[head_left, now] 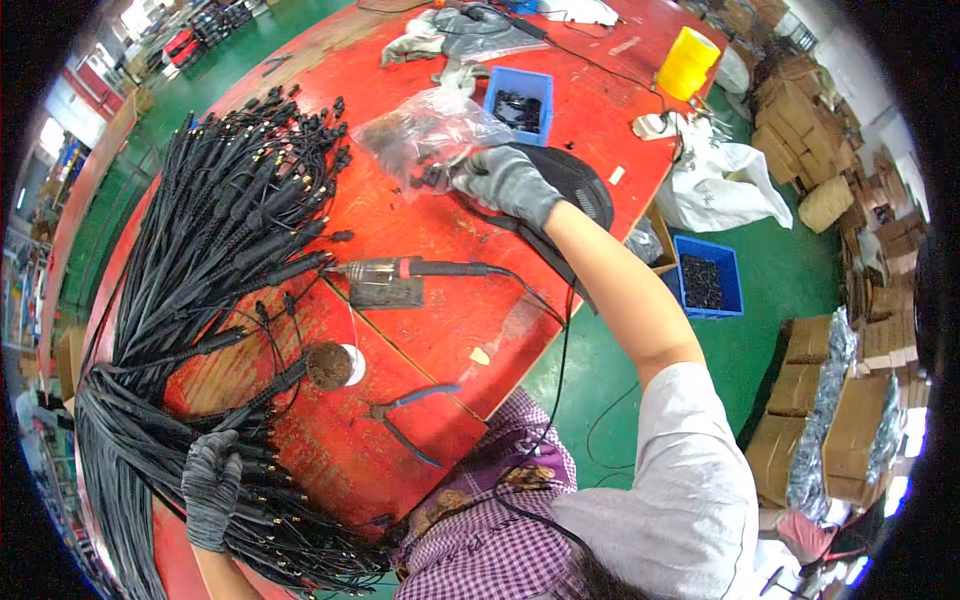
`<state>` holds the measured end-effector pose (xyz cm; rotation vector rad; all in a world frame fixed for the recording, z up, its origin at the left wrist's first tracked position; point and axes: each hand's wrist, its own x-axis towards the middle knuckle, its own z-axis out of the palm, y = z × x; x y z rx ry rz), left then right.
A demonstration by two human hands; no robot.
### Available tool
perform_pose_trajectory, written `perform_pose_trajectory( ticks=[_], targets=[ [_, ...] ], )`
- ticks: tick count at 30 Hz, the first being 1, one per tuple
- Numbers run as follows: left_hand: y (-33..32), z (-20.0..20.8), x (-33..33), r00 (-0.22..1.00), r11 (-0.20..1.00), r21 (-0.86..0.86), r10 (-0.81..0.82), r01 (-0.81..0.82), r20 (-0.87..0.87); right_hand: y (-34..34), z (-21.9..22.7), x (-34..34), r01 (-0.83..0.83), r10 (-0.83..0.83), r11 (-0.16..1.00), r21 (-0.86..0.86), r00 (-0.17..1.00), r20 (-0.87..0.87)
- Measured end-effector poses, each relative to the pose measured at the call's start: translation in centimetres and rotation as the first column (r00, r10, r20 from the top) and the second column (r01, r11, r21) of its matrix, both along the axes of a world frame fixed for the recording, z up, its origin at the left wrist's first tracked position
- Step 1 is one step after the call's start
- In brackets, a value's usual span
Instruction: Assembling, inspecting, and organizing black electronic cables with connectors at a factory workbench.
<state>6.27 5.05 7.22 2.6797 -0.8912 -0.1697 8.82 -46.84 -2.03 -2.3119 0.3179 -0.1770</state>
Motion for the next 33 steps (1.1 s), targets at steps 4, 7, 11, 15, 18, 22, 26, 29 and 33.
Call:
perform_pose_trajectory(
  ticks=[4,7,11,15,18,22,26,29,33],
  targets=[
    [-0.3,-1.3,-0.9,1.000,0.996,-0.086,-0.020,0.021,0.013,1.8,4.6,-9.1,-0.064,0.067,0.986,-0.156,0.998,0.013],
    [-1.1,-0.7,-3.1,0.976,0.944,-0.286,0.114,-0.165,-0.188,1.5,3.5,-14.7,0.003,-0.001,0.999,0.047,0.999,-0.050],
    [-5.0,4.5,-7.4,0.995,0.978,-0.183,-0.097,0.095,0.001,3.4,6.9,-22.0,0.148,-0.167,0.972,0.181,0.982,0.094],
    [-11.0,10.3,-13.9,0.957,0.850,-0.485,0.070,-0.205,-0.281,5.9,7.6,-23.7,0.124,-0.053,0.906,0.405,0.982,-0.182],
    [-11.3,10.1,-19.4,0.503,0.150,-0.481,0.301,-0.864,-0.810,10.8,6.4,-23.7,-0.169,0.277,0.915,0.366,0.923,-0.268],
    [-6.9,7.2,-25.2,0.518,0.059,-0.538,0.376,-0.841,-0.768,18.1,2.4,-24.6,-0.730,0.801,0.591,0.344,0.580,-0.146],
    [-2.9,5.4,-32.9,0.508,-0.029,-0.580,0.449,-0.814,-0.736,23.9,0.1,-25.0,-0.864,0.922,0.361,0.352,0.273,-0.275],
    [2.2,4.3,-40.1,0.552,-0.058,-0.661,0.497,-0.748,-0.669,27.9,0.0,-24.8,-0.933,0.961,0.202,0.298,0.130,-0.245],
    [9.9,0.6,-40.1,0.617,-0.071,-0.753,0.526,-0.655,-0.586,31.4,0.0,-24.0,-0.963,0.941,0.071,0.260,-0.022,-0.337]
  ],
)
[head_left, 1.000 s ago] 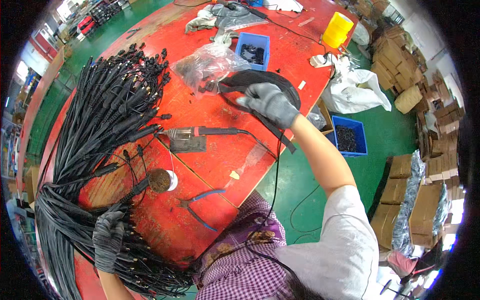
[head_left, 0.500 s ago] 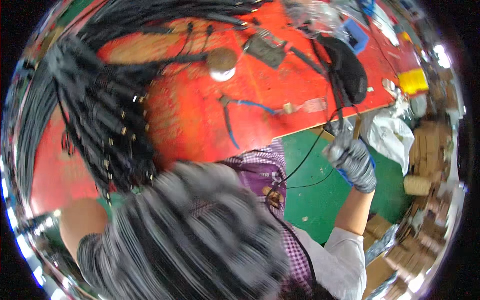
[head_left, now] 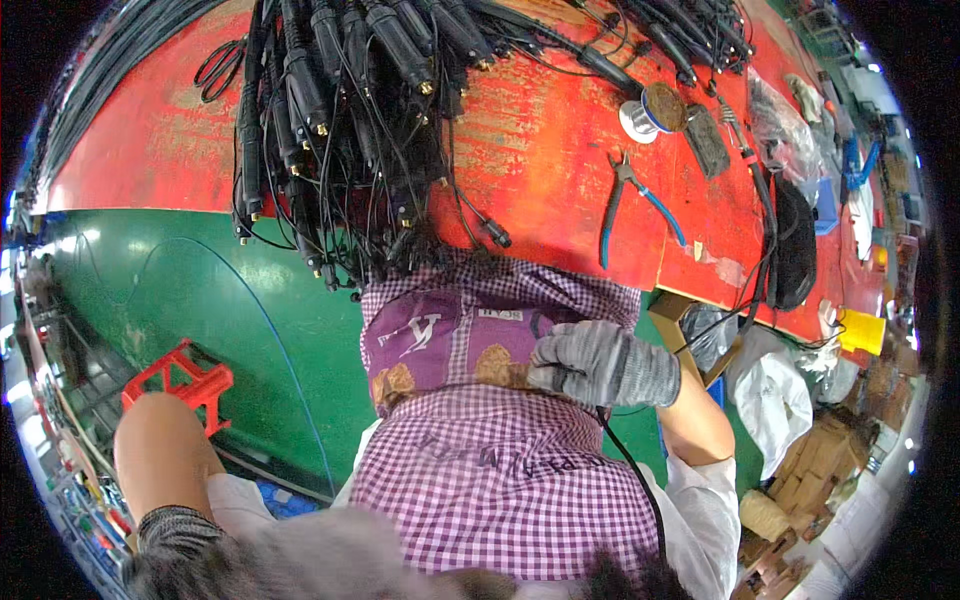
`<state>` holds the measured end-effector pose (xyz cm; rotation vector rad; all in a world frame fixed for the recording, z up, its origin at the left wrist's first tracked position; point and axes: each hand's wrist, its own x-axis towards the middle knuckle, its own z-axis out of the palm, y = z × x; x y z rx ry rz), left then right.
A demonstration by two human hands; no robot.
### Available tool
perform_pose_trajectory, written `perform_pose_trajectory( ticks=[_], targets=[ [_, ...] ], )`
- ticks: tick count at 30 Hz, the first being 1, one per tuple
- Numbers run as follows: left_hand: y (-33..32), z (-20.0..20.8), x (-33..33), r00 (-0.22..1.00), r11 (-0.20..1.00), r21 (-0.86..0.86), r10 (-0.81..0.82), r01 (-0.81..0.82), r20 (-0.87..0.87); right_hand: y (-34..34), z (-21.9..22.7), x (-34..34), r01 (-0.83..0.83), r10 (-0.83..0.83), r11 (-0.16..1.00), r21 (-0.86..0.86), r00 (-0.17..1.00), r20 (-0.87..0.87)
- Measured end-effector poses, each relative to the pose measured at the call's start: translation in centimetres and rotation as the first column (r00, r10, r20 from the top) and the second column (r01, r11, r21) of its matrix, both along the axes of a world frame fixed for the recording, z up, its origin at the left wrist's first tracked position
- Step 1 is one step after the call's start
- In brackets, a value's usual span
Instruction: Assembling, inspecting, and organizing black electronic cables with connectors at a factory workbench.
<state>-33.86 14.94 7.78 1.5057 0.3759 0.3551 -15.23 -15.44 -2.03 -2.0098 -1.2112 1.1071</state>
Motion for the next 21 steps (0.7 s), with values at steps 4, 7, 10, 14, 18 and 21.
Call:
perform_pose_trajectory(
  ticks=[4,7,10,14,18,21],
  targets=[
    [1.2,-1.6,0.0,0.990,0.998,0.037,0.042,-0.048,0.138,3.2,-1.9,1.3,0.152,-0.165,0.964,0.218,0.985,0.042],
    [4.6,-3.3,2.1,0.967,0.997,0.073,-0.022,0.003,0.254,3.4,-2.6,2.9,0.249,-0.300,0.933,0.261,0.937,0.178],
    [6.1,-1.8,5.1,0.996,0.721,0.688,-0.023,0.078,-0.088,5.1,-3.3,6.9,0.216,-0.305,0.948,0.235,0.831,0.465],
    [9.1,-9.1,5.0,0.973,0.901,0.434,0.105,-0.005,-0.208,9.7,-3.9,16.2,0.484,-0.332,0.872,0.077,0.469,0.819],
    [9.4,-12.0,5.2,0.951,0.932,0.347,0.011,0.102,-0.309,12.2,-5.8,22.5,0.532,-0.254,0.841,0.102,0.221,0.941],
    [10.3,-13.3,4.6,0.922,0.959,0.278,0.067,0.045,-0.381,12.6,-5.5,25.3,0.630,-0.138,0.762,-0.150,0.385,0.913]
  ],
)
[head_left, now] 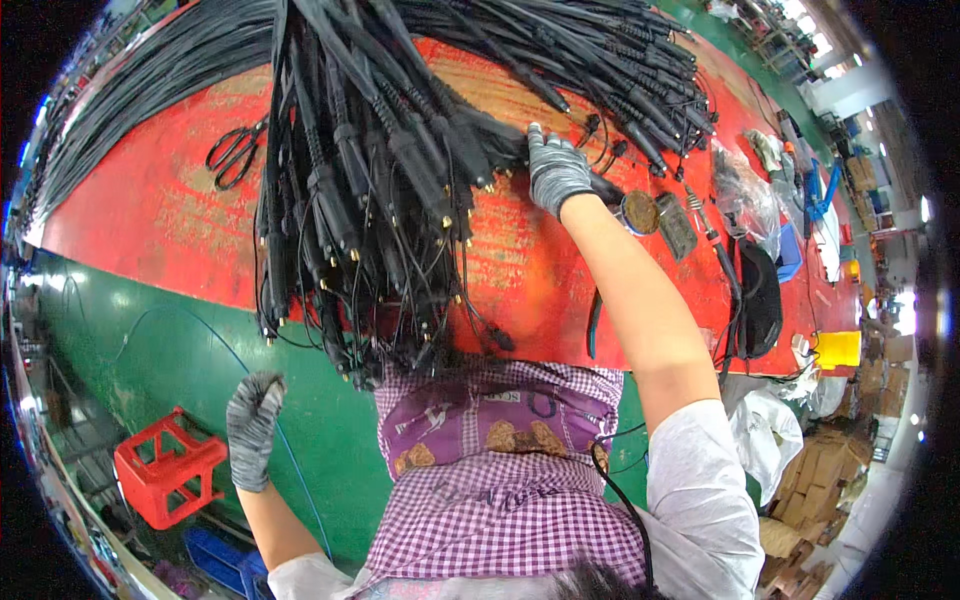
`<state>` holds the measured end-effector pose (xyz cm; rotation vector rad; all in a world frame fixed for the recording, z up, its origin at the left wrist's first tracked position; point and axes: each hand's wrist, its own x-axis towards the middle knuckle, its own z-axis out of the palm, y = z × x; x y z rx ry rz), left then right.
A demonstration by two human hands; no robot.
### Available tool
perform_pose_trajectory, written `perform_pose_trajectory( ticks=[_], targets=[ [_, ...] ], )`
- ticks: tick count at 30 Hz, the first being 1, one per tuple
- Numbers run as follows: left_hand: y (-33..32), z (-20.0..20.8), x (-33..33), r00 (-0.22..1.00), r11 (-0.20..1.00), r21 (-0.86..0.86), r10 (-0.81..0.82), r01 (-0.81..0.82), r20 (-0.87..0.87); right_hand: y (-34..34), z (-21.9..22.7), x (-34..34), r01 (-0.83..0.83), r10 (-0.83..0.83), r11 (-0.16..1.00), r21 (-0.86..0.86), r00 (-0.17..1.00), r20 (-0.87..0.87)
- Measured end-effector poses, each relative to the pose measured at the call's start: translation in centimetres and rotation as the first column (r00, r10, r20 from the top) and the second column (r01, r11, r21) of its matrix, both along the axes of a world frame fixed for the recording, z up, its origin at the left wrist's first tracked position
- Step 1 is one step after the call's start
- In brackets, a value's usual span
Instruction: Assembling, inspecting, and organizing black electronic cables with connectors at a factory workbench.
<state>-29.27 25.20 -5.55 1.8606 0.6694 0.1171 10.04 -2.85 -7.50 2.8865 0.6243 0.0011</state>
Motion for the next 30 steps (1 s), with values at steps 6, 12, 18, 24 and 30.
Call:
perform_pose_trajectory(
  ticks=[6,12,18,24,30],
  targets=[
    [0.8,-1.9,0.6,1.000,0.998,-0.064,-0.009,0.011,0.030,0.4,-0.6,3.0,0.082,-0.034,0.983,0.164,0.961,-0.275],
    [0.9,-1.0,4.1,0.998,0.993,-0.113,-0.019,0.027,0.067,1.2,1.2,2.8,0.060,-0.023,0.993,0.106,0.947,-0.322],
    [-1.7,0.9,6.6,0.989,0.993,-0.040,-0.110,0.114,0.094,1.8,2.0,4.3,-0.057,0.060,0.998,0.023,0.989,-0.134],
    [-4.1,1.5,6.3,0.978,0.987,0.029,-0.163,0.161,0.129,2.0,5.8,6.2,-0.196,0.207,0.960,-0.200,0.978,0.034],
    [-4.6,2.6,6.1,0.984,0.991,0.042,-0.134,0.130,0.121,3.2,13.5,8.6,-0.287,0.385,0.905,-0.314,0.865,0.321]
  ],
)
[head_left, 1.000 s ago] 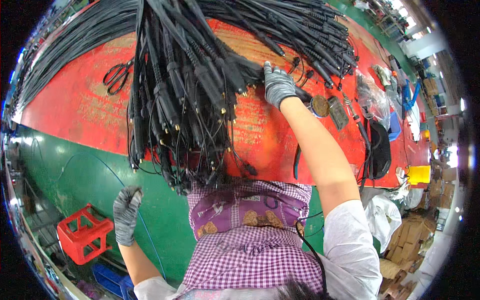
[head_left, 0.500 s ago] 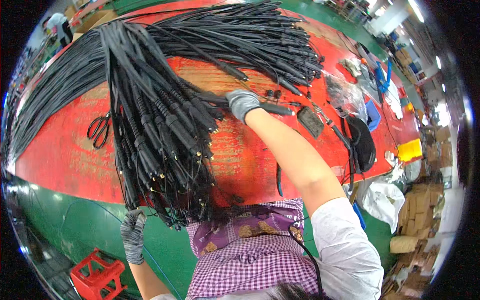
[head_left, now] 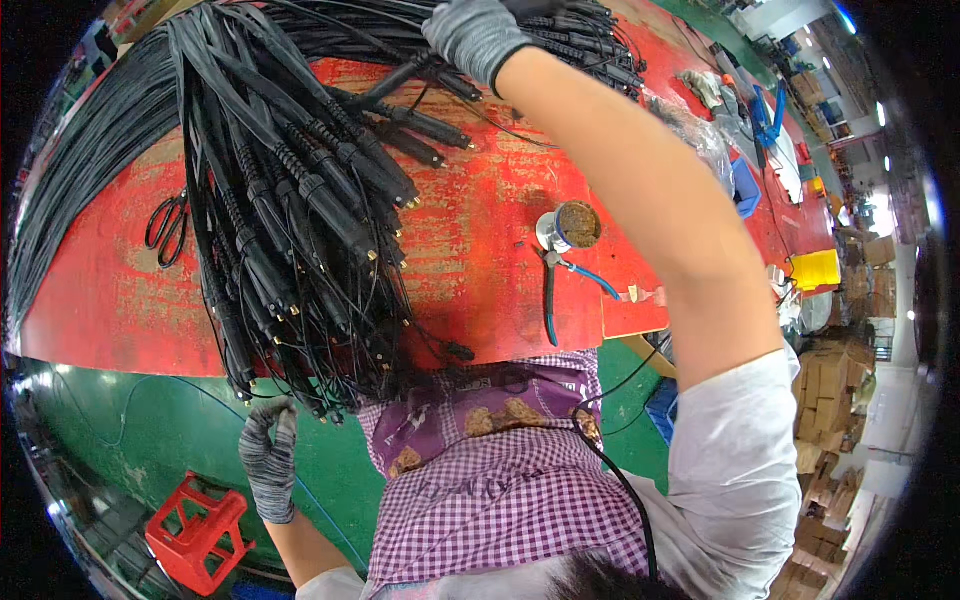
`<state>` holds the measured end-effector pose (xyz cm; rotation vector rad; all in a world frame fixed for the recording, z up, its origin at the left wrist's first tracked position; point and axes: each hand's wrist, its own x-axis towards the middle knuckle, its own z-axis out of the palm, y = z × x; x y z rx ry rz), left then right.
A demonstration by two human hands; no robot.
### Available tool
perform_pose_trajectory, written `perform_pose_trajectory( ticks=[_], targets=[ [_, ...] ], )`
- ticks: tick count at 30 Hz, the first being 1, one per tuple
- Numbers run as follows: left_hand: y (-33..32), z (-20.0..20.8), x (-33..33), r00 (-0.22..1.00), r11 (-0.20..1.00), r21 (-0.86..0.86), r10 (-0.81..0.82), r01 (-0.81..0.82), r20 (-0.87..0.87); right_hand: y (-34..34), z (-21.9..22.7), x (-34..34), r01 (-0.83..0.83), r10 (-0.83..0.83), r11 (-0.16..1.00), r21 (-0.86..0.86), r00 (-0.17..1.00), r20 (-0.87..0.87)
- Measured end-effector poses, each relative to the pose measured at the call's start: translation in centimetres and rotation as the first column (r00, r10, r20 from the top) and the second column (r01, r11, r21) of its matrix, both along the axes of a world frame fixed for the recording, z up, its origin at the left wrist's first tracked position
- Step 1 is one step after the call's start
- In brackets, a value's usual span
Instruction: Assembling, inspecting, and organizing black electronic cables with connectors at a factory workbench.
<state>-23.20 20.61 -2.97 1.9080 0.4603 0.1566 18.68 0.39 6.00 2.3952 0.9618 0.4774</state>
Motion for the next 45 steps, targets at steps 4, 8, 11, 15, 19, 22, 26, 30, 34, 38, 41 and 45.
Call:
perform_pose_trajectory(
  ticks=[4,8,11,15,19,22,26,30,34,38,41,45],
  targets=[
    [0.4,0.0,0.1,1.000,1.000,0.014,0.003,-0.002,-0.023,2.8,1.8,-1.8,-0.150,0.165,0.979,-0.140,0.980,0.108],
    [0.1,0.0,1.6,0.995,0.995,0.020,-0.097,0.096,0.034,4.1,3.6,-6.3,-0.040,0.052,0.987,-0.156,0.996,0.073],
    [-0.9,-0.5,0.8,0.999,0.999,0.007,-0.052,0.052,0.013,6.7,3.9,-10.8,0.014,-0.049,0.992,-0.127,0.961,-0.271],
    [-5.4,1.1,3.7,0.980,0.918,-0.347,-0.196,0.192,0.025,7.7,-0.8,-8.4,-0.054,-0.160,0.908,-0.416,0.872,-0.462],
    [-6.6,0.6,5.0,0.951,0.790,-0.530,-0.254,0.309,0.175,6.6,1.8,-12.1,-0.356,0.150,0.923,-0.150,0.688,-0.710],
    [-5.6,0.0,4.1,0.956,0.798,-0.526,-0.249,0.295,0.159,3.7,3.0,-14.8,0.158,0.185,0.958,0.240,0.301,-0.936],
    [-1.5,-2.6,0.3,0.986,0.891,-0.451,0.025,0.052,0.164,2.1,1.0,-18.5,0.948,0.598,0.313,0.059,-0.148,-0.788],
    [4.1,-10.1,-4.5,0.853,0.787,-0.495,0.498,-0.369,0.156,0.4,-0.3,-22.9,0.970,0.854,0.225,-0.093,-0.242,-0.461],
    [4.3,-13.5,-4.1,0.751,0.671,-0.532,0.654,-0.516,0.097,-3.6,-3.0,-28.3,0.933,0.874,0.348,-0.093,-0.359,-0.328],
    [8.4,-20.3,-2.4,0.767,0.660,-0.525,0.641,-0.538,0.020,-6.9,-11.3,-32.3,0.961,0.869,0.032,-0.273,-0.162,-0.468],
    [8.1,-19.8,0.4,0.892,0.641,-0.712,0.449,-0.287,0.045,-7.9,-18.4,-33.3,0.932,0.769,-0.136,0.337,0.314,-0.556],
    [5.5,-20.5,0.2,0.992,0.317,-0.946,0.085,0.065,0.097,-7.2,-21.2,-32.8,0.737,0.518,0.077,0.671,0.546,-0.659]
  ],
)
